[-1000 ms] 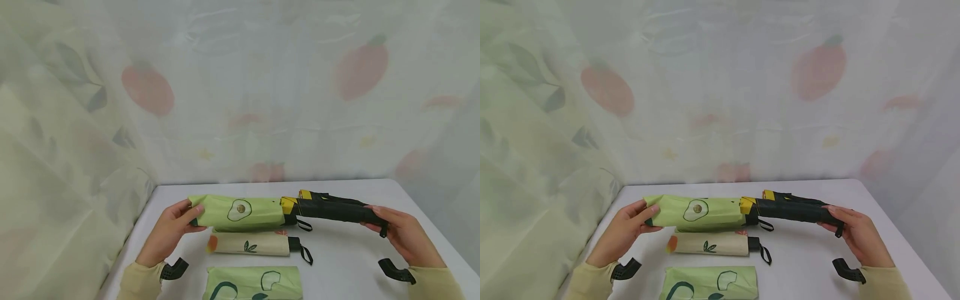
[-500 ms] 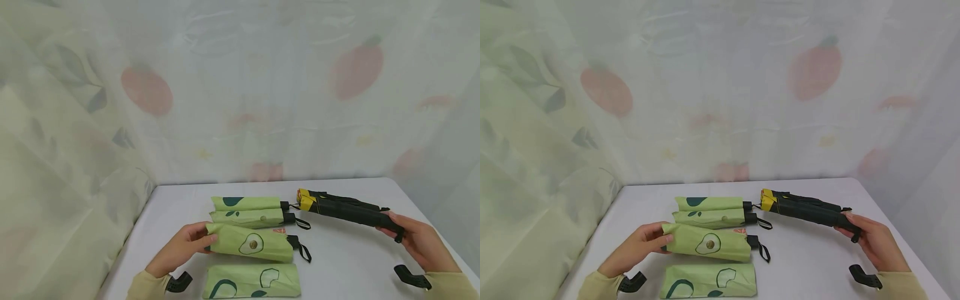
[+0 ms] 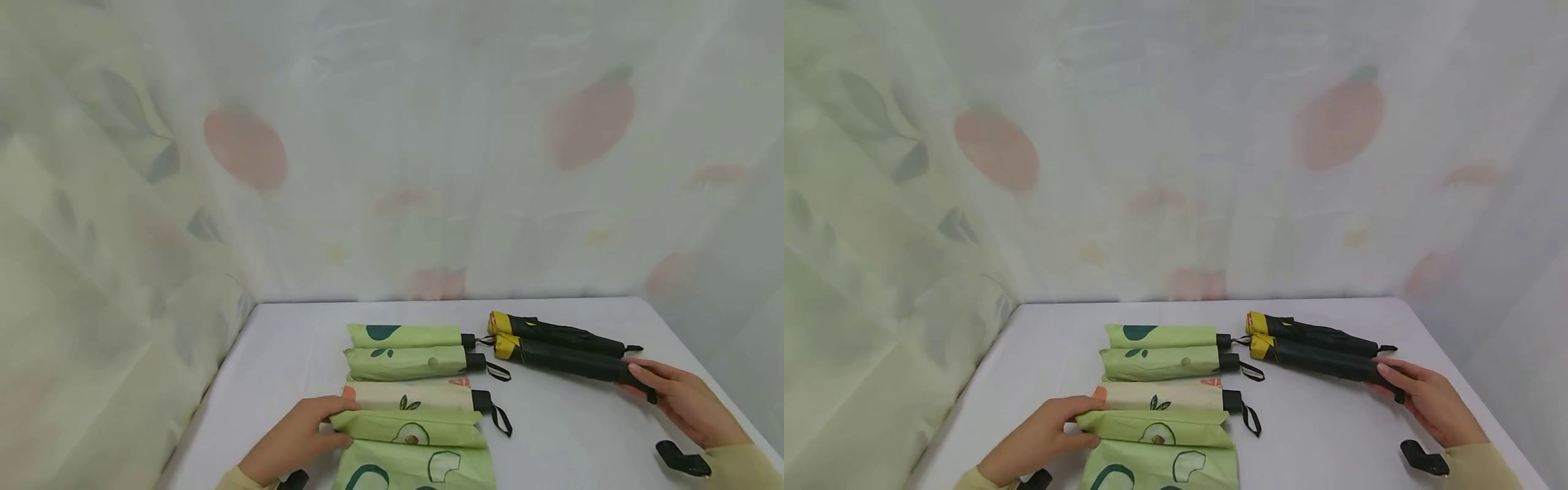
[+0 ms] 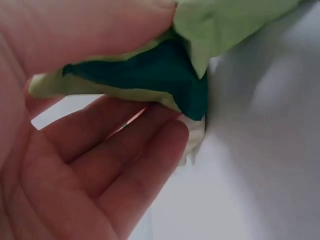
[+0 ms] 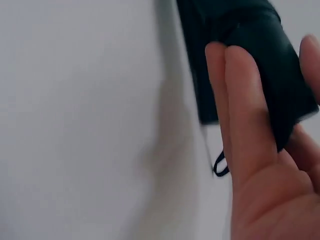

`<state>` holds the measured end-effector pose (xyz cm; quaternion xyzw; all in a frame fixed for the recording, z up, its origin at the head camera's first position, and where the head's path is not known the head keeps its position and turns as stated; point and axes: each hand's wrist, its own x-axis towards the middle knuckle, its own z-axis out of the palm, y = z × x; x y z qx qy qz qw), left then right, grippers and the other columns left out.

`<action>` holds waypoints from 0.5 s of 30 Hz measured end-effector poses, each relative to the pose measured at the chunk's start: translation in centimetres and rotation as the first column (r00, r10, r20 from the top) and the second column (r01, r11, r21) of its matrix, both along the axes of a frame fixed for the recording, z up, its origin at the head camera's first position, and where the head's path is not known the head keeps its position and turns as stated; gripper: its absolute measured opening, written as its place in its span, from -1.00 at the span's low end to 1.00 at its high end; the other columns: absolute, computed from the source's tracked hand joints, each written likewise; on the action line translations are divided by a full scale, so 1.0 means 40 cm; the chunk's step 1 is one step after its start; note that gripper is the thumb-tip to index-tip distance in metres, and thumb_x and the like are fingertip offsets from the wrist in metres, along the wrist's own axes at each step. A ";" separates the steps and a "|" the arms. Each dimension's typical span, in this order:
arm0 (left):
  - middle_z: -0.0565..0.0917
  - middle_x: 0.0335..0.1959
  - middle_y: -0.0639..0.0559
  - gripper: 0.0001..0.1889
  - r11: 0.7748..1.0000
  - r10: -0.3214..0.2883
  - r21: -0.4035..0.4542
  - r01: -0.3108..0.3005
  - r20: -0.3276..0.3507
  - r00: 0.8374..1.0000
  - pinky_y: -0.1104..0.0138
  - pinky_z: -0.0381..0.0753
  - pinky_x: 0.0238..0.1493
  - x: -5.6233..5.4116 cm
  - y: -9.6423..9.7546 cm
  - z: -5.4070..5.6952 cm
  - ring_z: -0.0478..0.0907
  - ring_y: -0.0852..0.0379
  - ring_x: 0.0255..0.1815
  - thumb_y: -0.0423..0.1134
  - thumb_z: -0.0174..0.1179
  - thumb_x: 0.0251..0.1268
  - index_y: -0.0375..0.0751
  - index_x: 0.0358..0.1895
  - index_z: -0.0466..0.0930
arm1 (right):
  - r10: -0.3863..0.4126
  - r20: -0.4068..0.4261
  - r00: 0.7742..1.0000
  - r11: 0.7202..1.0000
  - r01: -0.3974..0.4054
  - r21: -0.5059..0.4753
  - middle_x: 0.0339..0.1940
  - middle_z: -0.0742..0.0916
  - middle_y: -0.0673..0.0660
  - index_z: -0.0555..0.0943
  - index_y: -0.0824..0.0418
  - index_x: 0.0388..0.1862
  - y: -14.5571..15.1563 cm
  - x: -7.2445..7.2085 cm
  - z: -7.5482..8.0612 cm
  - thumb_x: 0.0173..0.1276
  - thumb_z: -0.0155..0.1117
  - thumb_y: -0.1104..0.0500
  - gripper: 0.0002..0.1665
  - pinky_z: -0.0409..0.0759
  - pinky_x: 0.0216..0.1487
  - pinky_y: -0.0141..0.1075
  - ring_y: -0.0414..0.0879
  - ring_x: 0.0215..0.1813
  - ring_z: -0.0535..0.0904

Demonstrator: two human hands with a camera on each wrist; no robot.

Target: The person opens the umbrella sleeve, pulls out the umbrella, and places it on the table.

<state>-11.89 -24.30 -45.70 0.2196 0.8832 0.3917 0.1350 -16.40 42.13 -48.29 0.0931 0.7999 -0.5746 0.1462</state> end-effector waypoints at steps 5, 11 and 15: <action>0.76 0.22 0.31 -0.56 0.996 -0.043 -0.079 0.033 -0.129 0.991 0.31 0.69 0.28 0.017 0.031 0.022 0.65 0.26 0.29 0.03 0.51 0.38 0.25 0.28 0.70 | 0.041 0.000 0.999 0.926 -0.038 0.375 0.69 0.26 0.56 0.47 0.31 0.59 0.002 -0.014 0.013 0.57 0.20 -0.45 0.01 0.62 0.32 0.12 0.35 0.56 0.38; 0.79 0.17 0.26 -0.62 0.999 0.007 -0.049 -0.018 -0.223 0.975 0.20 0.75 0.19 0.022 0.031 0.059 0.72 0.21 0.19 0.15 0.40 0.47 0.18 0.23 0.73 | 0.051 -0.043 0.998 0.808 -0.016 0.589 0.50 0.51 0.59 0.61 0.33 0.42 -0.010 -0.013 0.023 0.45 0.33 -0.49 0.01 0.58 0.17 0.31 0.58 0.42 0.41; 0.82 0.08 0.33 -0.65 0.993 0.111 -0.031 -0.117 -0.142 0.984 0.15 0.76 0.21 -0.012 0.009 0.079 0.73 0.24 0.14 0.20 0.33 0.52 0.23 0.21 0.76 | 0.082 -0.104 0.991 0.761 0.005 0.649 0.33 0.67 0.56 0.64 0.36 0.37 -0.025 -0.007 0.052 0.49 0.34 -0.42 -0.07 0.65 0.03 0.21 0.56 0.30 0.54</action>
